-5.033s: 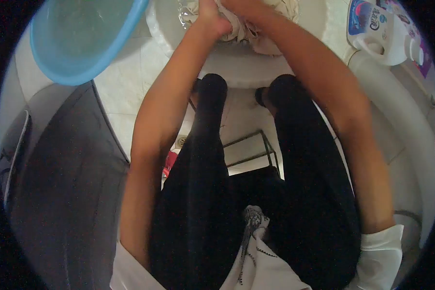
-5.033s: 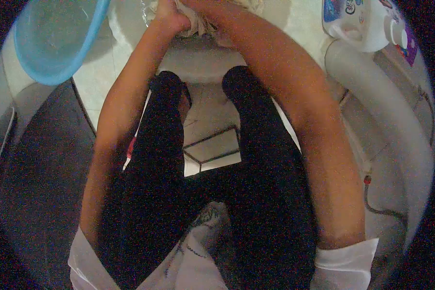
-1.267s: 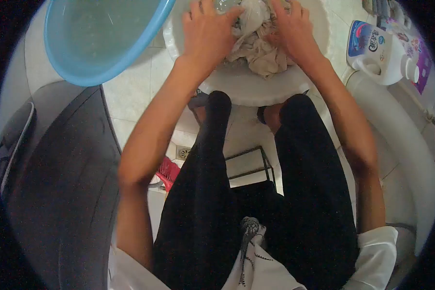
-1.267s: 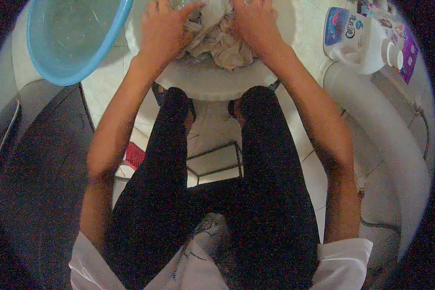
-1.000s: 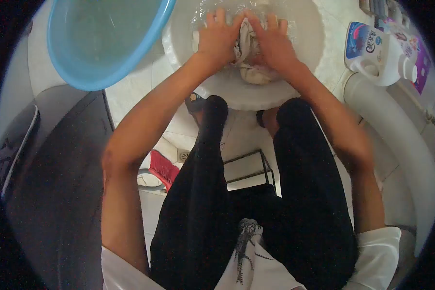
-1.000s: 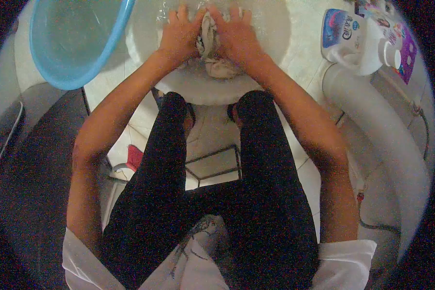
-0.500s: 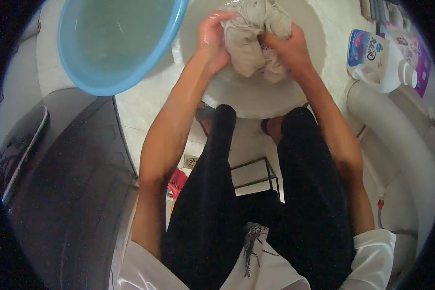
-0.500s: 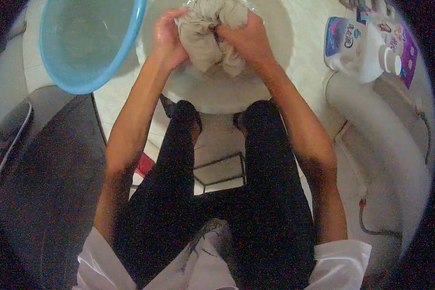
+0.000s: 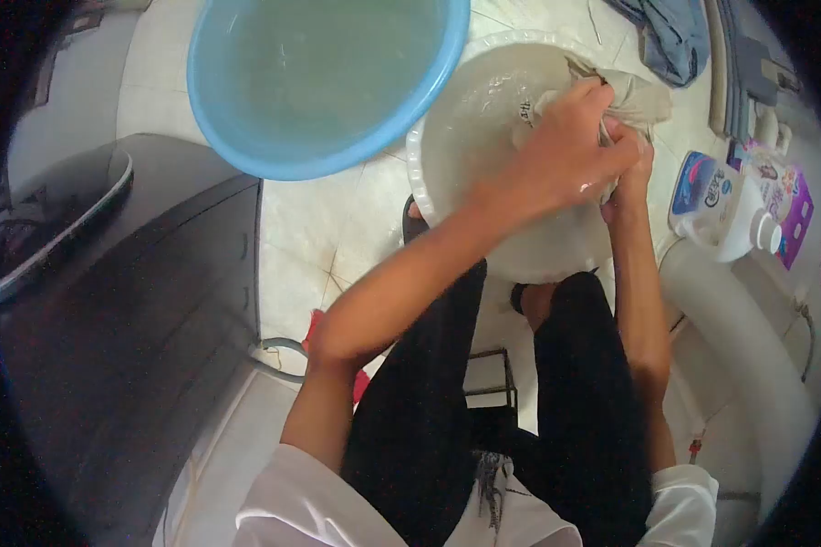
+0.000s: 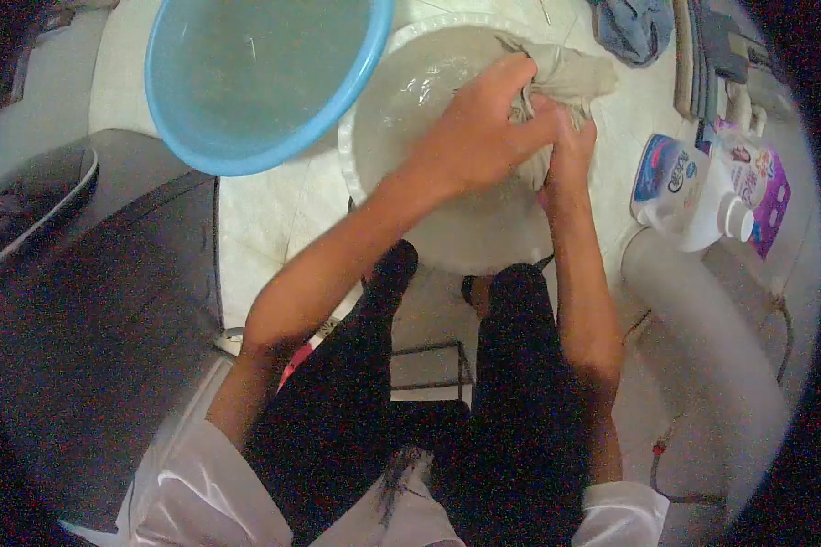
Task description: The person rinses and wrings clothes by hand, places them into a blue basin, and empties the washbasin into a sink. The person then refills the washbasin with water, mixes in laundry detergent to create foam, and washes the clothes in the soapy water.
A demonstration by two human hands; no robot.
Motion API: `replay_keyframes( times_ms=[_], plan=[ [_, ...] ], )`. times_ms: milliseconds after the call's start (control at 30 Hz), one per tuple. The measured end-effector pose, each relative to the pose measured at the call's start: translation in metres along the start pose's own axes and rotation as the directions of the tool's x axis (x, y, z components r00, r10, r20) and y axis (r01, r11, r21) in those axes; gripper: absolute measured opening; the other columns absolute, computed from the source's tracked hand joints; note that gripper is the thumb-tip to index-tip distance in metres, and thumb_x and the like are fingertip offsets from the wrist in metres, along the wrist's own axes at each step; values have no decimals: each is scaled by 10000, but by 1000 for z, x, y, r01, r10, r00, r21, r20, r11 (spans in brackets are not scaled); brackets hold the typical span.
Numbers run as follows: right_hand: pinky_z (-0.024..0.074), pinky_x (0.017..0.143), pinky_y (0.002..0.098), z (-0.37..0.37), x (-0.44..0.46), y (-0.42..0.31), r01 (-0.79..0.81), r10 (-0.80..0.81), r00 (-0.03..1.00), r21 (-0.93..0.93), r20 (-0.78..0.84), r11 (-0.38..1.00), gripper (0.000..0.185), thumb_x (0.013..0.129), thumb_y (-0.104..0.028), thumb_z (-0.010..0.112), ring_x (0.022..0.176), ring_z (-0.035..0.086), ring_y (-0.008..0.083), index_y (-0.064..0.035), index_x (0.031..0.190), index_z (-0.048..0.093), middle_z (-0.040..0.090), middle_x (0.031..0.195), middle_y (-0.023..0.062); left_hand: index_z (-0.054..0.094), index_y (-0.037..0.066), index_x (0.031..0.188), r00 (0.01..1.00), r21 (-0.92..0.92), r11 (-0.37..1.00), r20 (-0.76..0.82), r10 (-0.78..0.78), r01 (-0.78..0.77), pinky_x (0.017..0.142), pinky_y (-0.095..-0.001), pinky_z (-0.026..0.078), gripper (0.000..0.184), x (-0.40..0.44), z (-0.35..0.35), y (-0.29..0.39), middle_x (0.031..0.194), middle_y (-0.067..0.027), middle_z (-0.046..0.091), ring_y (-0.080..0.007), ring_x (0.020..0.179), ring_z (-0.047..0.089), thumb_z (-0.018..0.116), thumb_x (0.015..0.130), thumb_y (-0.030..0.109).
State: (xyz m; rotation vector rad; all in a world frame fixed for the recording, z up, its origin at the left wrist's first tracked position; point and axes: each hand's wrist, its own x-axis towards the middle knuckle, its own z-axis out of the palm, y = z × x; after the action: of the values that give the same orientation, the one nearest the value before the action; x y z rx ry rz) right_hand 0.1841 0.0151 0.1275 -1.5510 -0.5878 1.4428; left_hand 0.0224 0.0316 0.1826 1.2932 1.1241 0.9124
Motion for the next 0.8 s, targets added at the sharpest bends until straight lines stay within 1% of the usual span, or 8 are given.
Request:
replay_keyframes(
  times_ms=[67,167,200,367,433,533,733,800],
  plan=[
    [511,979,365,3,-2,6,90,-90,996,-3,-22,996,511,888,-179,744,1080,655,233,29,1324,574,669,1228,135,632,27,1233,991,211,974,-96,98,-76,999,-400,495,340,-6,11,1,1232,-113,641,-317,1132,632,609,954,220],
    [491,1008,361,19,-12,-1,299,-299,954,-101,22,949,560,844,-138,776,1115,637,230,32,1331,559,663,1225,127,641,36,1216,902,-7,991,-416,118,-132,925,-391,518,344,-12,18,-17,1208,-79,644,-300,1081,642,632,936,235],
    [483,1017,358,19,-14,-3,412,-398,910,-149,111,899,599,820,-129,796,1132,628,228,33,1340,547,657,1229,120,640,53,1227,908,-321,947,-401,-117,-20,938,-418,509,391,-14,17,-20,1234,-75,641,-303,1086,636,648,918,292],
    [460,1065,368,41,-36,-22,472,-460,881,-258,111,843,697,770,-126,829,1177,612,245,42,1368,513,625,1279,140,642,101,1291,750,-697,626,-192,-633,349,1020,-495,467,586,-15,-3,-41,1331,-83,642,-308,1173,619,663,888,526],
    [452,1081,371,44,-41,-20,490,-477,872,-232,110,840,725,760,-131,834,1190,611,251,49,1379,502,614,1305,156,646,127,1337,719,-855,66,388,-577,515,1096,-524,417,733,-18,-11,-31,1377,-93,644,-309,1260,590,607,884,702],
    [435,1109,371,39,-41,-16,686,-666,710,-443,229,578,793,715,-151,855,1248,587,281,65,1386,492,602,1346,190,646,125,1360,728,-869,86,349,-590,487,1114,-514,424,787,-18,-9,-27,1368,-103,658,-311,1266,599,584,890,753],
    [369,1159,449,51,-54,-20,436,-244,867,-424,435,794,815,630,-221,874,1352,501,354,-11,1355,568,611,1342,233,688,127,1203,696,-840,-87,498,-517,536,1053,-504,493,587,-8,-25,-38,1254,-101,686,-309,1159,647,583,956,650],
    [356,1156,485,53,-55,-14,692,-441,719,-497,537,523,775,619,-274,887,1328,502,408,-57,1309,610,568,1376,256,692,132,1144,783,-877,4,426,-453,480,971,-473,533,529,-4,-22,-54,1209,-93,691,-295,1098,666,573,975,618]
  ],
)
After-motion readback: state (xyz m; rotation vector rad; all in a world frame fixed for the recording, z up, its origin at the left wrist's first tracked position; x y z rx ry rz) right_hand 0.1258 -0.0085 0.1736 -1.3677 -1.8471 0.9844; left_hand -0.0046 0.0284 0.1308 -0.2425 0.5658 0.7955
